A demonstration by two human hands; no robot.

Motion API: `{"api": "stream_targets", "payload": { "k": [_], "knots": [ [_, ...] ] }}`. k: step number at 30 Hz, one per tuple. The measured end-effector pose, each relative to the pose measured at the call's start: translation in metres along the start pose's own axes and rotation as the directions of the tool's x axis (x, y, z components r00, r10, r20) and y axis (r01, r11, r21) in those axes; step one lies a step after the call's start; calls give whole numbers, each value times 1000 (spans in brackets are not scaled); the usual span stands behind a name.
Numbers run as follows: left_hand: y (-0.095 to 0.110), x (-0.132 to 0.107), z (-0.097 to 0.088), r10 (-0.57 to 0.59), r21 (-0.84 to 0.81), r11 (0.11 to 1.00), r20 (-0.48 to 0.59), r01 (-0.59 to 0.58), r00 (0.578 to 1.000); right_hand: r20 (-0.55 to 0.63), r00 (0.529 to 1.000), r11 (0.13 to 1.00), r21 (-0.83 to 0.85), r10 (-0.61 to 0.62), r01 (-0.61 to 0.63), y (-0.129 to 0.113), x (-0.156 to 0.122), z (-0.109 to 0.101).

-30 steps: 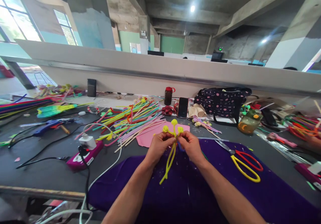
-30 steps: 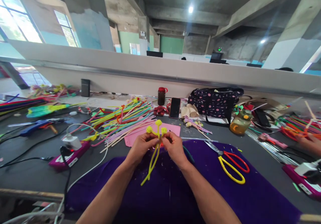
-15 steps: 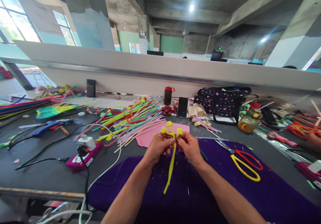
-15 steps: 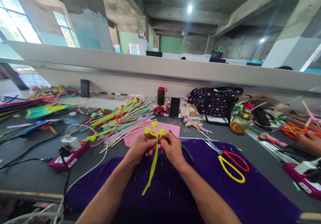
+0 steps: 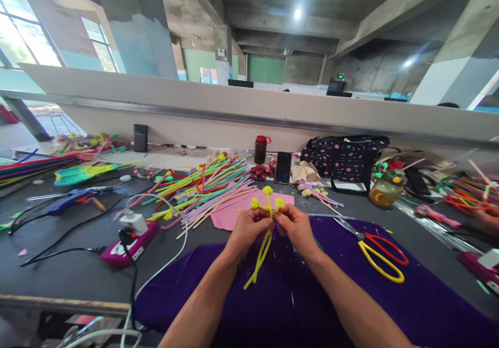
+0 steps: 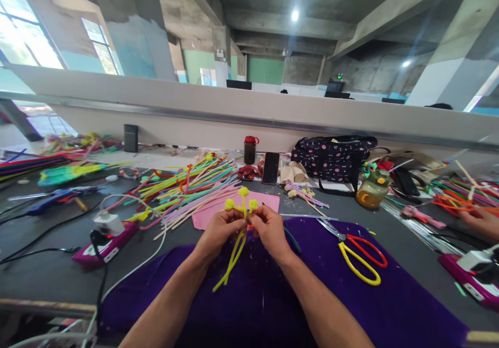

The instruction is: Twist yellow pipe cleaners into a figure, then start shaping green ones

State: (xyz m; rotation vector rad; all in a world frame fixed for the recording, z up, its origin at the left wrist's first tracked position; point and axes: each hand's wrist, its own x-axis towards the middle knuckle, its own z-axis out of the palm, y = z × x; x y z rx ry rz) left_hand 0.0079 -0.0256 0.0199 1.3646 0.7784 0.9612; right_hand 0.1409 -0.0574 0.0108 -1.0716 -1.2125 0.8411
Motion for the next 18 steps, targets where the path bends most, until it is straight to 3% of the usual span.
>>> {"api": "stream_targets", "payload": {
  "k": [11,18],
  "knots": [
    [-3,2,-1,19,-59,998,-23,-20,1000,22,1000,999,41,3,-4,3,0,1],
    [-8,2,0,29,-129,991,-70,-38,997,-36,999,999,51,14,-12,7,-1,4]
  ]
}}
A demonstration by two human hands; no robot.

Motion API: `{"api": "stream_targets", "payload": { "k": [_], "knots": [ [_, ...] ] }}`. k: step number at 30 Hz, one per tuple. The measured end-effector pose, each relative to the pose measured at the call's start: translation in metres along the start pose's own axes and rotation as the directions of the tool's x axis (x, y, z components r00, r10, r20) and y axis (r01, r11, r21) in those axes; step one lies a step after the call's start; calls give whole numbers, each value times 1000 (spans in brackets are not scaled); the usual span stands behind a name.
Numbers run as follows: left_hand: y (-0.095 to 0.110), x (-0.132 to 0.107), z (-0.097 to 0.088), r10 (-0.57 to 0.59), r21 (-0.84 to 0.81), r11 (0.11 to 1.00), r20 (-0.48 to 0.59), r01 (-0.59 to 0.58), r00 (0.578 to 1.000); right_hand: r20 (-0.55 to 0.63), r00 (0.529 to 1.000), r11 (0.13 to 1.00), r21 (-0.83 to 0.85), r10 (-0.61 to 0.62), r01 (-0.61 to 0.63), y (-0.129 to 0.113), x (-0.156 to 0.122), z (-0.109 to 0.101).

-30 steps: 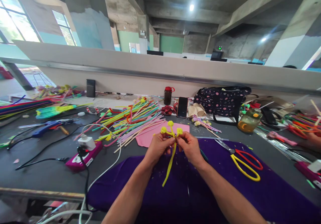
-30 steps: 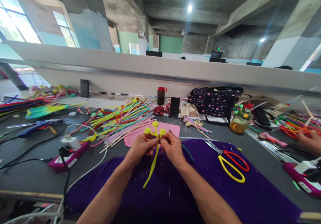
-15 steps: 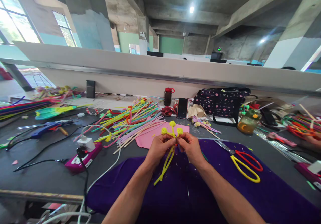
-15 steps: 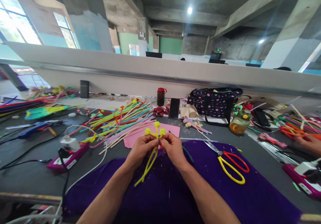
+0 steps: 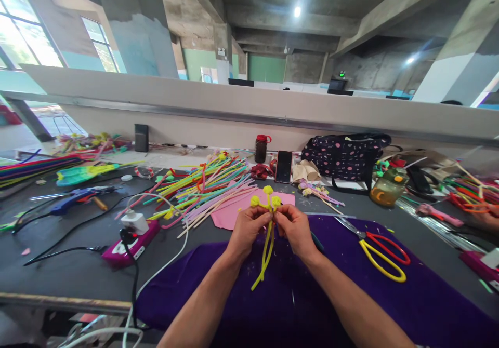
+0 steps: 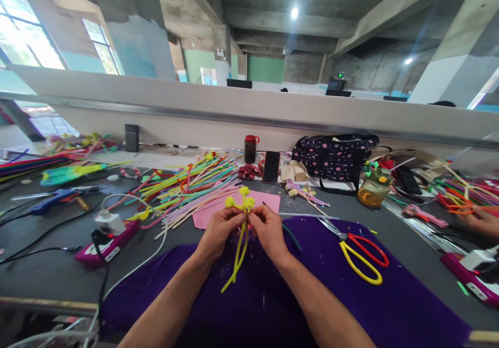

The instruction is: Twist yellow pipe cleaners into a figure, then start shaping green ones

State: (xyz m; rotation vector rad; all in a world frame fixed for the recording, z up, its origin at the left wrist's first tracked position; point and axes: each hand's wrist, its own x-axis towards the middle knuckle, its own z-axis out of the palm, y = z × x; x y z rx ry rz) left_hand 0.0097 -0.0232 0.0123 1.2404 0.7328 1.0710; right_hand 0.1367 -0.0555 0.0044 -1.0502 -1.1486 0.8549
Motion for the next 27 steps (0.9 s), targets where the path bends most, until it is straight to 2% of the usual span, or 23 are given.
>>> {"api": "stream_targets", "payload": {
  "k": [5,10,14,18,22,27],
  "knots": [
    [-3,1,1,16,1,1000,-1,-16,1000,-6,999,999,-33,33,-33,2,1,1],
    [-2,1,2,7,-2,1000,-29,-7,1000,-27,996,968,-238,-89,80,1,0,-1],
    [-3,1,1,0,0,1000,-37,0,999,0,992,944,-308,-124,118,3,-2,-1],
    [-4,2,1,-6,5,1000,-43,6,999,16,995,964,-250,-94,95,5,-3,0],
    [-1,1,1,18,51,999,-48,-15,999,28,1000,991,-133,-9,12,4,-1,0],
    [2,-1,1,33,74,997,-40,-30,999,109,991,994,-87,82,-73,2,2,-3]
  ]
}}
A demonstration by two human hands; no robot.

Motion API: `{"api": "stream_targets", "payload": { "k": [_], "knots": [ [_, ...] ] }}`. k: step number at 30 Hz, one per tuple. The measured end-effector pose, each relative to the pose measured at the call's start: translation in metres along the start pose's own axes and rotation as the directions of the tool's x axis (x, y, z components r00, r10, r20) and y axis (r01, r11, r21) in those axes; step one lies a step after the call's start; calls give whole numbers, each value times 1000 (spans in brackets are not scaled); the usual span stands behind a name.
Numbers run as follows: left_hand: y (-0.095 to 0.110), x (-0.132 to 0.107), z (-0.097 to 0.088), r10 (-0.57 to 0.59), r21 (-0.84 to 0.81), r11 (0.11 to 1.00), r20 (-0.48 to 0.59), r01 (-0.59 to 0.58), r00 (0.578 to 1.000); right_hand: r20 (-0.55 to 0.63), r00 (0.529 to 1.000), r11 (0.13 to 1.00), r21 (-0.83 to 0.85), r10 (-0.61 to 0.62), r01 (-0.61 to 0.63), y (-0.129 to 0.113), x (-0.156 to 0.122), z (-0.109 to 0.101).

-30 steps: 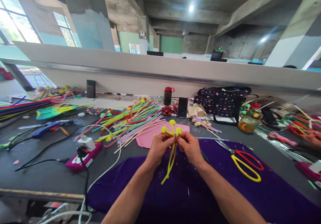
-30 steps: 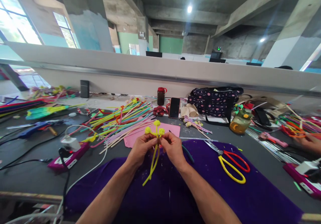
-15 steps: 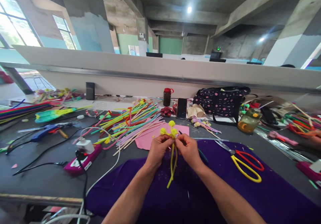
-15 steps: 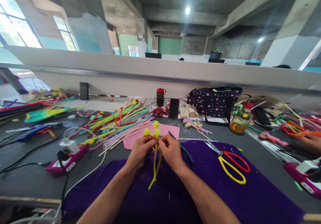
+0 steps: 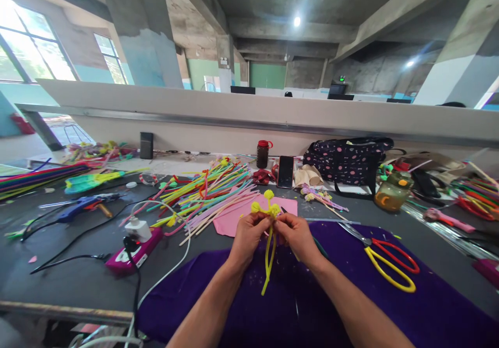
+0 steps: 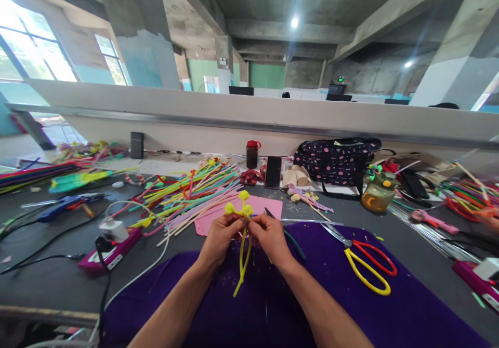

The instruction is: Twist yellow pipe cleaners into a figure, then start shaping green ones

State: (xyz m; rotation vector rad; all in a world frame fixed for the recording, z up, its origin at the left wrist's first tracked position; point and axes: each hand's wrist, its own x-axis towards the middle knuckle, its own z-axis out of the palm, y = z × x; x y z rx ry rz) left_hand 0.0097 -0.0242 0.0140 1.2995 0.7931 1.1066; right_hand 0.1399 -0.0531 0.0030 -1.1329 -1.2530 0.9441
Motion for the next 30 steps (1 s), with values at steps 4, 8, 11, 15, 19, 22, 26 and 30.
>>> {"api": "stream_targets", "payload": {
  "k": [4,8,11,15,19,22,26,30],
  "knots": [
    [-1,0,0,-39,-91,995,5,40,999,-11,999,999,32,-30,31,1,1,0],
    [-2,2,-1,-145,-301,938,103,170,984,65,997,983,176,42,-53,1,0,0],
    [-1,3,-2,-198,-387,889,160,246,967,151,983,950,279,100,-140,0,0,0],
    [0,4,-2,-195,-431,867,170,251,966,184,975,929,324,124,-180,1,0,-1],
    [-1,2,-2,-237,-411,867,155,281,959,190,974,924,335,127,-185,3,0,0],
    [-1,2,-2,-252,-383,879,132,284,959,196,973,924,335,123,-185,2,-1,1],
    [-2,3,-3,-228,-290,922,127,256,965,212,969,929,314,130,-193,-2,-3,1],
    [-3,4,-5,-151,-238,955,114,175,982,232,956,920,305,178,-245,-4,-3,-1]
  ]
}}
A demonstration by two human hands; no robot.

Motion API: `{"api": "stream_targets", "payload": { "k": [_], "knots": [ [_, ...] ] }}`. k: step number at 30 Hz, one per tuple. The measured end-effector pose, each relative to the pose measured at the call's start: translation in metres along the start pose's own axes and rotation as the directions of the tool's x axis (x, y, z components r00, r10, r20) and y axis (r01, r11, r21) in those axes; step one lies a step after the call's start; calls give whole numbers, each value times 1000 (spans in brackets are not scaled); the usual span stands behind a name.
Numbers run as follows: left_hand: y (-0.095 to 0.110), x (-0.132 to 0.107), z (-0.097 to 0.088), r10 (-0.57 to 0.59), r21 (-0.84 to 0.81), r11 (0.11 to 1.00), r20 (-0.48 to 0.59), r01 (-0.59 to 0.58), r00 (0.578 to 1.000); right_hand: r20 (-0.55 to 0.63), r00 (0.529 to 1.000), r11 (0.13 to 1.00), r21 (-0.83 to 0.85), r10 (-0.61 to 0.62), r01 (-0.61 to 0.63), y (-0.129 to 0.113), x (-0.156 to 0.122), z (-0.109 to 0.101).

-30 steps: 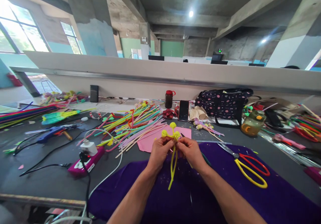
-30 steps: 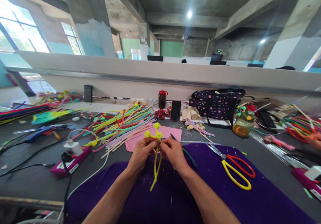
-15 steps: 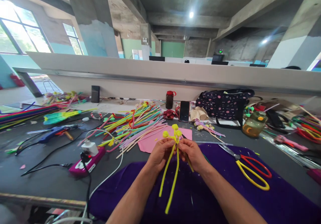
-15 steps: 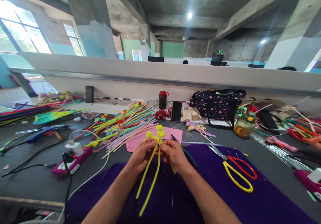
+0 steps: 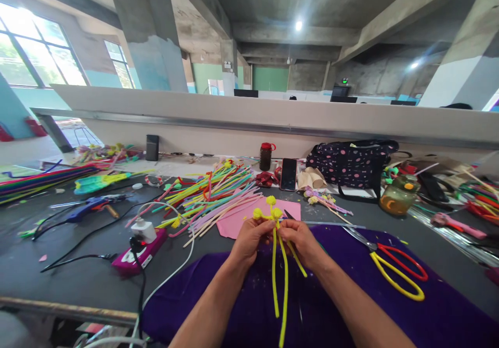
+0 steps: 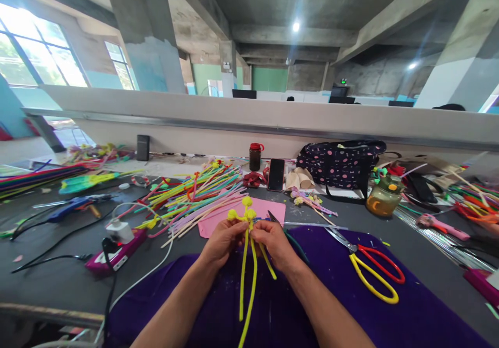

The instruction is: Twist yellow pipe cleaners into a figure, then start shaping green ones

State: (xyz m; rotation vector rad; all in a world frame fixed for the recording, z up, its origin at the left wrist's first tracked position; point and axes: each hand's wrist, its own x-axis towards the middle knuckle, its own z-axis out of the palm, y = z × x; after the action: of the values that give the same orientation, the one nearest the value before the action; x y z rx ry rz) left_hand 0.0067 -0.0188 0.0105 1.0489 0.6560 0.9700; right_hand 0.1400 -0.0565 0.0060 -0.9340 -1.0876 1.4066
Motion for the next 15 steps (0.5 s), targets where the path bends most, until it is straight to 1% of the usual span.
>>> {"api": "stream_targets", "payload": {
  "k": [4,6,8,11,12,13,15],
  "knots": [
    [1,0,-2,41,43,998,9,-42,999,-27,1000,999,-44,4,-5,0,2,-1],
    [2,2,-4,44,26,999,-28,-43,999,-19,1000,999,-53,5,-6,-1,2,-1],
    [5,4,-7,44,-42,998,-107,-48,993,46,999,1000,-17,21,-20,-5,-1,-4],
    [8,7,-13,41,-143,987,-224,-75,974,196,980,995,92,19,-38,-18,-10,-15],
    [9,8,-15,43,-160,983,-245,-85,969,201,979,990,140,-20,-8,-25,-13,-21],
    [10,9,-16,47,-171,981,-263,-95,964,170,982,980,196,-81,47,-32,-16,-28],
    [10,10,-18,57,-197,974,-283,-116,957,68,981,950,268,-181,157,-43,-19,-41]
  ]
}}
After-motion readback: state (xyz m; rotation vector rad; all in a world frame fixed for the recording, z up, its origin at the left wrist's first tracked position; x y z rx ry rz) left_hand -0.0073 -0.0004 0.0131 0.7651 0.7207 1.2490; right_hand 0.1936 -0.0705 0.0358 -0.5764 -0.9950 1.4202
